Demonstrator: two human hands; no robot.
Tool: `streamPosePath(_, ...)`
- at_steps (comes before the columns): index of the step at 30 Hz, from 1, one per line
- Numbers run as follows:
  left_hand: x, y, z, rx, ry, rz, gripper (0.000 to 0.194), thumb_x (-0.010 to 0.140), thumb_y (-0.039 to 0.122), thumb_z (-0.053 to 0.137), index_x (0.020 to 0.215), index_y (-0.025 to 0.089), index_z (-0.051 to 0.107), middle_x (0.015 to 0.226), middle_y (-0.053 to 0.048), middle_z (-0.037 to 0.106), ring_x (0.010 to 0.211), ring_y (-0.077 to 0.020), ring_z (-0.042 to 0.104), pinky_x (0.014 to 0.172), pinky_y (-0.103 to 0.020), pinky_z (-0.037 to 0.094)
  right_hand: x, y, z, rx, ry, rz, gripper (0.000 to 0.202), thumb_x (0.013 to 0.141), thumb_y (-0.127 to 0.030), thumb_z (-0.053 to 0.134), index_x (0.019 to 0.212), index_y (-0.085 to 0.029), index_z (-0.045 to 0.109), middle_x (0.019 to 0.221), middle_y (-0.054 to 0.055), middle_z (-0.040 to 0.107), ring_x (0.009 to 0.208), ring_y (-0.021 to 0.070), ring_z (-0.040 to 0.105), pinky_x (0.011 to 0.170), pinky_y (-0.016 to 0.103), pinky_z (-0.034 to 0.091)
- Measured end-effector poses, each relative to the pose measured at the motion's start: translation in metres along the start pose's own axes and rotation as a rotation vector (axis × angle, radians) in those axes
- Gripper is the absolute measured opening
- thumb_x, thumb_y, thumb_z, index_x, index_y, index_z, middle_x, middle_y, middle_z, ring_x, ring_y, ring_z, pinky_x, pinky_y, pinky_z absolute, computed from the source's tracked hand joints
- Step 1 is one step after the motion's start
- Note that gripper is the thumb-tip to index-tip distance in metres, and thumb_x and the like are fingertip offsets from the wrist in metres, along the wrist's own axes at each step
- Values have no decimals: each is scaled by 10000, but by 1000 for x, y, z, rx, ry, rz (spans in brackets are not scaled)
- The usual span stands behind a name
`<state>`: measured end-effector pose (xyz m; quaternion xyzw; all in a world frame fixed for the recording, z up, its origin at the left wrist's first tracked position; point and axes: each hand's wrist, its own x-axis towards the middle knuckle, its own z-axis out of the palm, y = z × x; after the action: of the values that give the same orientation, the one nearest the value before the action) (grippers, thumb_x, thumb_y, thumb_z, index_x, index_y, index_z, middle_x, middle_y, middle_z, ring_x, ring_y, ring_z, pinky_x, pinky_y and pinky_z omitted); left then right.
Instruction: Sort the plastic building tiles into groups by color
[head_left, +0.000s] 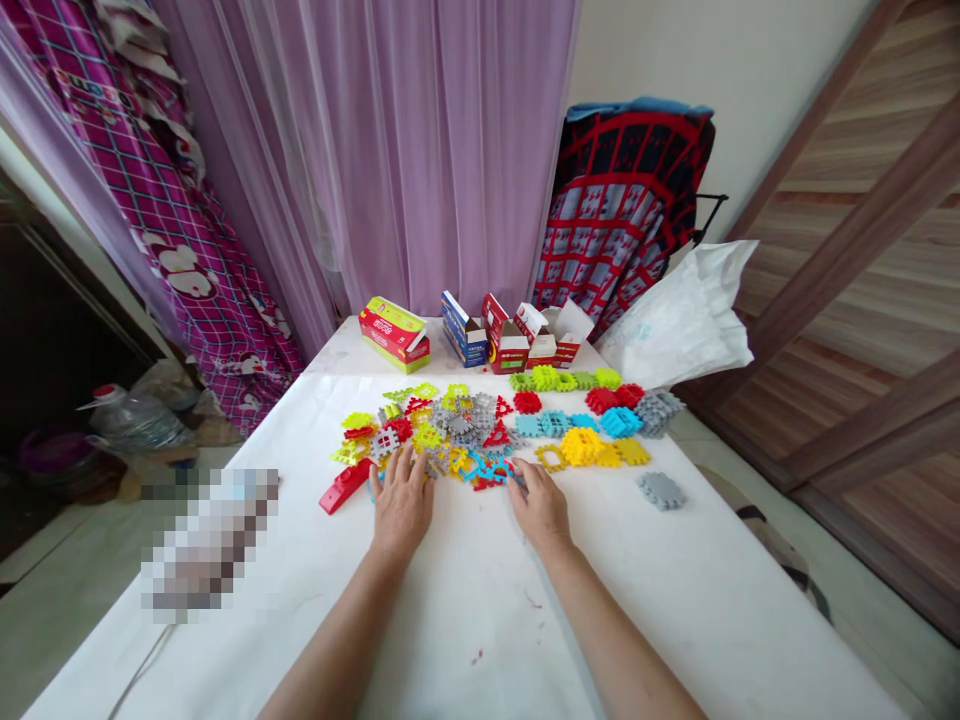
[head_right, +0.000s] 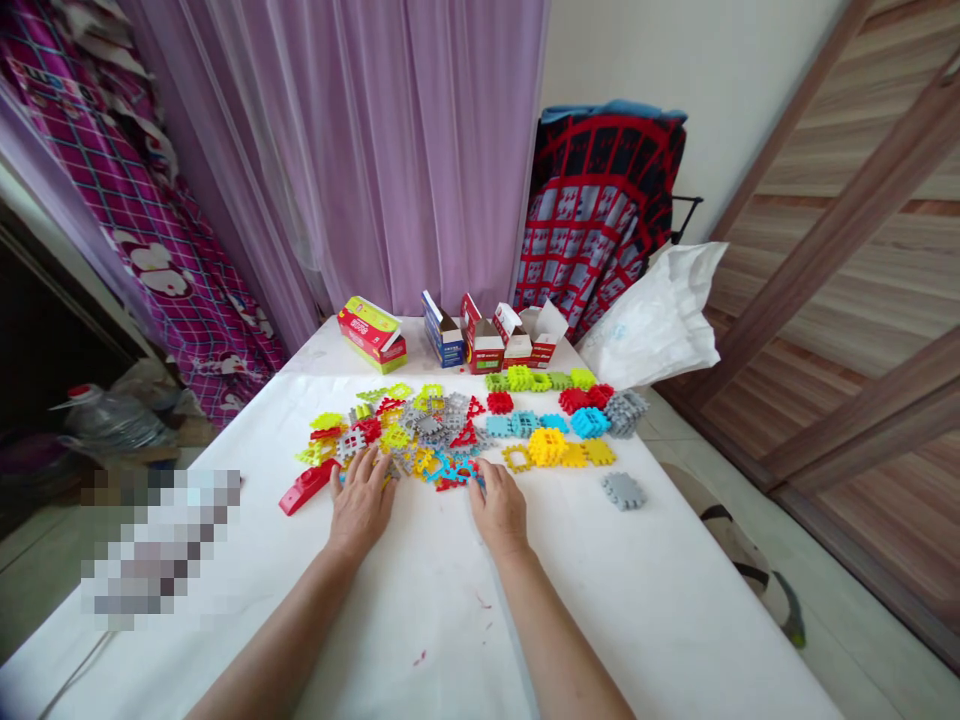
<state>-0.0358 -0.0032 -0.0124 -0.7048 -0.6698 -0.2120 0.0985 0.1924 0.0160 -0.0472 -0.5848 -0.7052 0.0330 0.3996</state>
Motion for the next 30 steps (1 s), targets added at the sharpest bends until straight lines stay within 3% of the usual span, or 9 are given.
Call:
streamPosePath(6,-4,9,1,-123,-54,363,368,890,244,509,1250,260,583,1385,-71,558,1336,-298,426,1120,-559,284,2,0,-5,94,49,34,260,870,-276,466,1032,-186,649,947,78,667,766,176,631,744,306,529)
streamPosePath(8,-4,10,3,-148,-65,429,361,887,242,514,1240,258,586,1368,-67,571,1327,-290,437,1115,-547,303,3,-1,-5,123,58,45,252,872,-283,469,1023,-184,646,937,76,668,736,167,631,712,292,536)
streamPosePath(18,-7,2,11,-184,-48,367,373,889,215,486,1251,248,568,1350,-90,575,1310,-282,447,1095,-554,328,0,-4,-10,215,61,50,228,882,-253,482,1044,-197,633,967,77,672,751,161,644,700,276,554)
streamPosePath(30,-8,4,4,-151,-82,360,502,863,199,501,1362,240,469,1325,-93,585,1274,-276,477,1086,-536,361,2,-19,-8,324,-23,27,260,888,-222,471,1087,-202,638,1012,80,668,780,154,660,681,255,566)
